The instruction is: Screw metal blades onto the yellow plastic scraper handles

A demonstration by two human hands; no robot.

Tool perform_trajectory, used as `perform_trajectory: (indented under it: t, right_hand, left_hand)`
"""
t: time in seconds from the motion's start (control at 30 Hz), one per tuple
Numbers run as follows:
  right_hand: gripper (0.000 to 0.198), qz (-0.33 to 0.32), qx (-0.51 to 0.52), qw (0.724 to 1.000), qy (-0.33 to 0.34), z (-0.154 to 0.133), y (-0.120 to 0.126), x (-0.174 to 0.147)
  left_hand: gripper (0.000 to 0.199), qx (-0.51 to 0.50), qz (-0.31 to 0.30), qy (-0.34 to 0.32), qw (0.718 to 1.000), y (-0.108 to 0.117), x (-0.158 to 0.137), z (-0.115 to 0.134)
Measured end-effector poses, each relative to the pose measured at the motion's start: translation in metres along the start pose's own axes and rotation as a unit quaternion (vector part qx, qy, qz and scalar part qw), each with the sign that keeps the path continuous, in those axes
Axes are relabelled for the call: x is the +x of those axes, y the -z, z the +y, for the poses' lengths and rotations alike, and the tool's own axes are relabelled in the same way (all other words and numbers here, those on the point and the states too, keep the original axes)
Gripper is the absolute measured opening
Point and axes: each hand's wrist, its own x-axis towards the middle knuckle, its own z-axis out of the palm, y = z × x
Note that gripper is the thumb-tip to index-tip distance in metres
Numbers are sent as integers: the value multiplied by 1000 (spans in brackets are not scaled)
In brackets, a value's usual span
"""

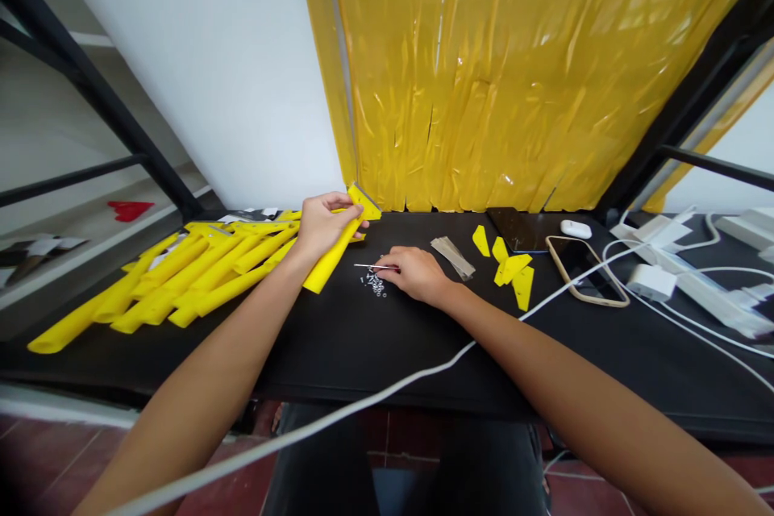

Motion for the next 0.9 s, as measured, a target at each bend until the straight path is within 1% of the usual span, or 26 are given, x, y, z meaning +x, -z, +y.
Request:
perform_trajectory:
  t: [0.17,0.27,0.3,0.37,0.47,0.5,0.57,0.63,0.77,0.9]
  right_hand:
    - [13,8,5,1000,-22,-2,2,-1]
    - [13,49,33,998,-15,-1,9,-4]
    - [13,74,48,996,-9,0,13,-6]
    - [13,146,81,986,-1,-1,23,-10]
    - [13,274,127,953,2,-6,39,-15]
    - [13,305,134,943,5,-9,44,-16]
    - [13,341,137,930,18,-16,50,-17]
    - [12,355,136,924,33,-21,52,-17]
    - [9,356,129,925,43,-24,49,-16]
    - [9,360,116,925,45,-22,47,-17]
  left_hand:
    - [20,-35,-23,19,999,0,0,1]
    - [22,-84,-47,43,994,1,-1,5]
    - [23,-99,-54,53,992,2,-2,7]
    - [23,-121,-77,69,987,1,-4,9]
    - [23,-142,-133,82,977,-5,-11,10]
    - [23,-147,-153,85,974,-9,-15,10]
    - [22,-151,-188,88,967,-17,-23,10]
    - [23,-149,-214,87,962,-24,-30,11]
    - [26,-145,-256,77,953,-31,-39,14]
    - [24,-145,-258,84,951,-32,-41,17]
